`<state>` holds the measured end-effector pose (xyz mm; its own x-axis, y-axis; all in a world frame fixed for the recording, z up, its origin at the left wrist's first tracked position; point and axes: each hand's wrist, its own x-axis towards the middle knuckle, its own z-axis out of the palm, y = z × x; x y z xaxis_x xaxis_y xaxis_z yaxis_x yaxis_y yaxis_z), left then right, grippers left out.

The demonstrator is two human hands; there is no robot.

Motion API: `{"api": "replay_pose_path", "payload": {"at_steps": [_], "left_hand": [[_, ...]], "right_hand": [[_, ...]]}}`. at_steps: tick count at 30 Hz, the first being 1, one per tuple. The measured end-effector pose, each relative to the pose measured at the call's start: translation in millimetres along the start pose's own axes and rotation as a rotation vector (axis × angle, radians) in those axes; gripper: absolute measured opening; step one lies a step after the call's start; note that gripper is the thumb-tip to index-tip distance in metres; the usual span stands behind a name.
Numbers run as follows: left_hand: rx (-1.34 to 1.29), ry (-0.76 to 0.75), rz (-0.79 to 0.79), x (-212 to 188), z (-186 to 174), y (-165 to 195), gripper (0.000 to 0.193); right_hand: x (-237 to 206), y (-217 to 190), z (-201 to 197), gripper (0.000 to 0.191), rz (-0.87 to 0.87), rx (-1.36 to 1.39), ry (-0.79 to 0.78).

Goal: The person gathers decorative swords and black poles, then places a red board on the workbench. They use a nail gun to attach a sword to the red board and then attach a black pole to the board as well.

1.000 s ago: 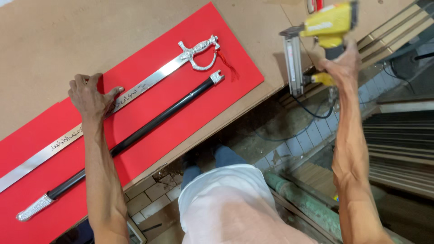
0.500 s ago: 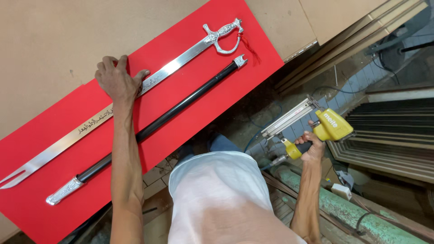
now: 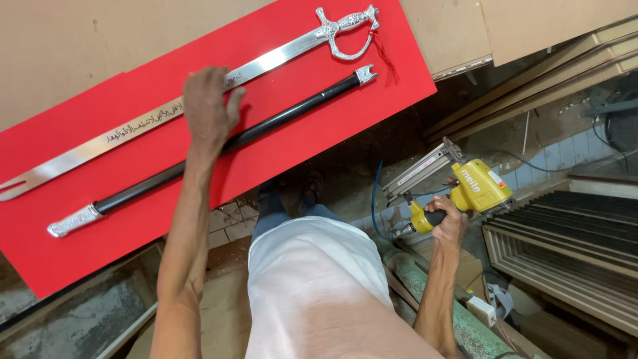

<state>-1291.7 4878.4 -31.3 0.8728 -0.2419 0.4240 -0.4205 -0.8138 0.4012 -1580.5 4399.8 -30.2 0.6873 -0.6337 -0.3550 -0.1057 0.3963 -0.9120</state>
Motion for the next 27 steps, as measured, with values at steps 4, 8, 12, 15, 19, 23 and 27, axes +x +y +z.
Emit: {"api": "replay_pose_path", "payload": {"at_steps": [4,8,12,15,19,23,27], "left_hand": [[-0.003,-0.034,0.086,-51.5,13.1,76.9,0.048],[0.079,0.024,0.072,-62.1,16.1,93.9,0.040],[0.045,0.024,0.083,-56.7,15.8,87.4,0.038],[0.042,0.032,0.102,-59.7,16.2,88.7,0.039],[0.021,0.019,0.121,-62.4,14.8,89.1,0.041],[0.001,0.034,0.130,-58.6,13.7,78.3,0.041],[0.026,0.039,0.142,-62.0,12.6,60.3,0.041]], "right_hand": [[9.1,5.4,-4.8,0.053,-0.003,-0.056,-0.032],[10.5,6.3,1.3,0.054,0.066,-0.018,-0.073],[8.4,-0.4,12.8,0.053,0.061,-0.065,-0.107],[8.2,-6.6,19.3,0.052,0.060,-0.057,-0.125],[14.3,-7.4,21.2,0.050,0.060,-0.072,-0.095],[25.9,6.6,14.7,0.051,0.044,-0.037,-0.134],[38.6,29.2,3.1,0.059,0.135,-0.081,-0.158]]}}
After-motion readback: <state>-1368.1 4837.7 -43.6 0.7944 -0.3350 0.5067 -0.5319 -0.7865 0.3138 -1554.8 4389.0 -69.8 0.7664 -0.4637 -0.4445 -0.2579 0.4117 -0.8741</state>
